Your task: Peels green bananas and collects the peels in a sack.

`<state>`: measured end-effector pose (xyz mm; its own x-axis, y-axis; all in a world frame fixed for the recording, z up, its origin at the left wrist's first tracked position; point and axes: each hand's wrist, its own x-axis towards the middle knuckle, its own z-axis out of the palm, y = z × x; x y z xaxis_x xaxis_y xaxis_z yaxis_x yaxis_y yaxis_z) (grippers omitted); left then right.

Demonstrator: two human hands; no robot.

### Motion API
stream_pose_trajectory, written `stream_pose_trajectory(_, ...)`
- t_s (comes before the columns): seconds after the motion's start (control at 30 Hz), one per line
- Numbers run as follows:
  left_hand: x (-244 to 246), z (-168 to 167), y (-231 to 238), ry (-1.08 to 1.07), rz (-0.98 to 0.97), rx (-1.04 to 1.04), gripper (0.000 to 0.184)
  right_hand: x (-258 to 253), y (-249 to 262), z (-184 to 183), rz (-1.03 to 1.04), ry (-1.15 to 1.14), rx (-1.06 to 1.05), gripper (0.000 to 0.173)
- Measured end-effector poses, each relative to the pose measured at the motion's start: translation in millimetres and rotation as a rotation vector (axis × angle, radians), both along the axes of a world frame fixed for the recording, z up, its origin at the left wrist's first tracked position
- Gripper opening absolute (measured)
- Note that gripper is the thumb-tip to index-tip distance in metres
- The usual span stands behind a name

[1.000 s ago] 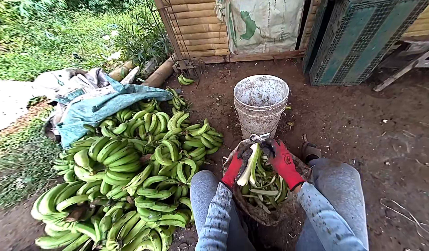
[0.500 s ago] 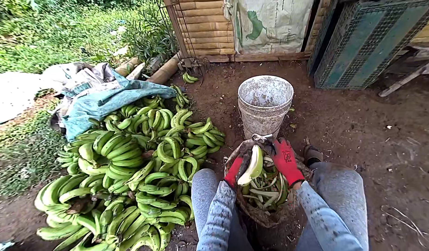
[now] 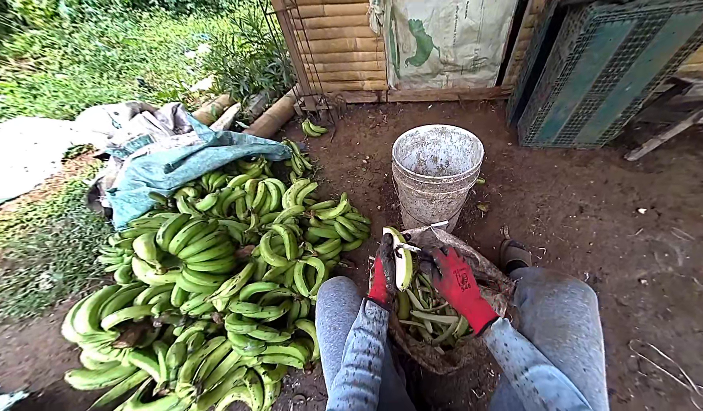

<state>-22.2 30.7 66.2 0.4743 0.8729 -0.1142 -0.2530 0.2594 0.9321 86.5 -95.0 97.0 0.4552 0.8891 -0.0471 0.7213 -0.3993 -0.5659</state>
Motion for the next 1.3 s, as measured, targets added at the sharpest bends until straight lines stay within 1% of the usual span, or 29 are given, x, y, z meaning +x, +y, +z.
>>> stream_pose_trajectory(0.07,-1.0,-4.9,3.4,0.18,-0.029,0.055,0.045,5.6,-0.3,-3.1,0.007,-0.078,-0.008,0.04)
stream_pose_trajectory(0.13,-0.6,-9.2,-2.9,0.314,-0.069,0.121,0.045,14.5,3.6,-9.4,-0.02,-0.106,0.002,0.039)
stream_pose_trajectory(0.17,-1.2,-8.0,-7.4,0.365,-0.136,0.18,0.043,21.1,7.7,-10.1,-0.051,-0.084,0.013,0.039)
stream_pose_trajectory(0.2,-2.3,-5.9,-10.2,0.416,-0.249,0.247,0.042,30.7,12.0,-9.2,-0.09,-0.041,0.002,0.04)
stream_pose_trajectory(0.23,-4.2,0.4,-12.2,0.489,-0.4,0.325,0.046,41.7,15.3,-8.1,-0.136,0.005,-0.025,0.04)
stream_pose_trajectory(0.27,-3.7,7.2,-14.8,0.548,-0.504,0.377,0.047,51.8,17.1,-7.0,-0.182,0.044,-0.056,0.039)
stream_pose_trajectory(0.3,-3.0,9.3,-16.4,0.548,-0.526,0.361,0.047,58.8,16.7,-7.5,-0.213,0.075,-0.048,0.038)
stream_pose_trajectory(0.33,-2.8,7.3,-16.3,0.472,-0.462,0.261,0.044,59.8,13.9,-8.4,-0.213,0.106,0.007,0.038)
stream_pose_trajectory(0.37,-0.2,2.0,-13.7,0.316,-0.351,0.099,0.043,55.2,9.5,-9.7,-0.168,0.129,0.086,0.038)
stream_pose_trajectory(0.4,3.7,-1.6,-9.0,0.103,-0.279,-0.086,0.051,48.7,3.4,-12.7,-0.078,0.132,0.175,0.038)
stream_pose_trajectory(0.43,4.1,-2.8,-2.8,-0.097,-0.263,-0.225,0.061,41.5,-4.1,-15.1,0.039,0.134,0.25,0.037)
stream_pose_trajectory(0.47,1.9,-1.9,3.0,-0.26,-0.26,-0.333,0.066,34.5,-10.8,-16.8,0.149,0.129,0.291,0.037)
stream_pose_trajectory(0.5,0.2,0.4,8.2,-0.379,-0.251,-0.42,0.072,28.8,-14.1,-18.8,0.234,0.104,0.317,0.035)
stream_pose_trajectory(0.53,-0.8,3.2,11.1,-0.434,-0.228,-0.454,0.073,25.1,-15.0,-18.9,0.292,0.064,0.322,0.034)
stream_pose_trajectory(0.57,-0.9,5.8,10.6,-0.429,-0.182,-0.455,0.07,23.3,-14.4,-18.4,0.325,0.024,0.312,0.034)
stream_pose_trajectory(0.63,-0.9,6.8,6.9,-0.343,-0.068,-0.41,0.056,19.6,-12.1,-14.0,0.342,-0.059,0.226,0.035)
stream_pose_trajectory(0.67,-0.5,7.8,6.9,-0.305,-0.026,-0.373,0.053,16.9,-11.3,-12.2,0.336,-0.089,0.19,0.036)
stream_pose_trajectory(0.73,0.2,10.1,9.0,-0.287,0.019,-0.312,0.051,11.6,-11.6,-12.7,0.313,-0.131,0.176,0.038)
stream_pose_trajectory(0.8,0.1,12.4,10.7,-0.307,0.066,-0.316,0.053,7.1,-9.2,-12.4,0.283,-0.168,0.208,0.038)
stream_pose_trajectory(0.87,0.0,11.3,6.2,-0.288,0.124,-0.312,0.051,1.4,-3.3,-5.7,0.226,-0.138,0.135,0.038)
stream_pose_trajectory(0.9,0.1,8.8,0.3,-0.24,0.127,-0.258,0.05,0.5,1.5,-1.9,0.201,-0.099,0.076,0.039)
stream_pose_trajectory(0.97,0.6,3.9,-12.0,-0.096,0.098,-0.096,0.046,6.0,10.7,0.2,0.166,-0.022,0.028,0.04)
stream_pose_trajectory(1.07,-2.3,-4.0,-16.9,0.281,-0.008,0.188,0.043,20.6,18.9,-11.1,0.034,0.115,-0.021,0.042)
stream_pose_trajectory(1.13,-3.3,-7.5,-19.8,0.49,-0.112,0.234,0.042,32.4,22.7,-20.6,-0.102,0.179,-0.066,0.041)
stream_pose_trajectory(1.17,-2.8,-9.7,-19.4,0.511,-0.129,0.216,0.042,35.8,23.4,-23.0,-0.154,0.186,-0.072,0.041)
stream_pose_trajectory(1.2,-1.5,-12.0,-17.5,0.469,-0.111,0.16,0.041,38.1,21.2,-23.7,-0.18,0.204,-0.041,0.041)
stream_pose_trajectory(1.23,0.6,-13.2,-13.8,0.357,-0.085,0.06,0.043,39.4,16.5,-23.7,-0.174,0.23,0.032,0.039)
stream_pose_trajectory(1.27,2.1,-8.2,-10.6,0.185,-0.088,-0.08,0.05,39.7,9.4,-22.8,-0.118,0.259,0.12,0.038)
stream_pose_trajectory(1.3,1.7,-2.9,-6.1,0.003,-0.114,-0.212,0.057,39.7,0.7,-19.6,-0.012,0.287,0.192,0.037)
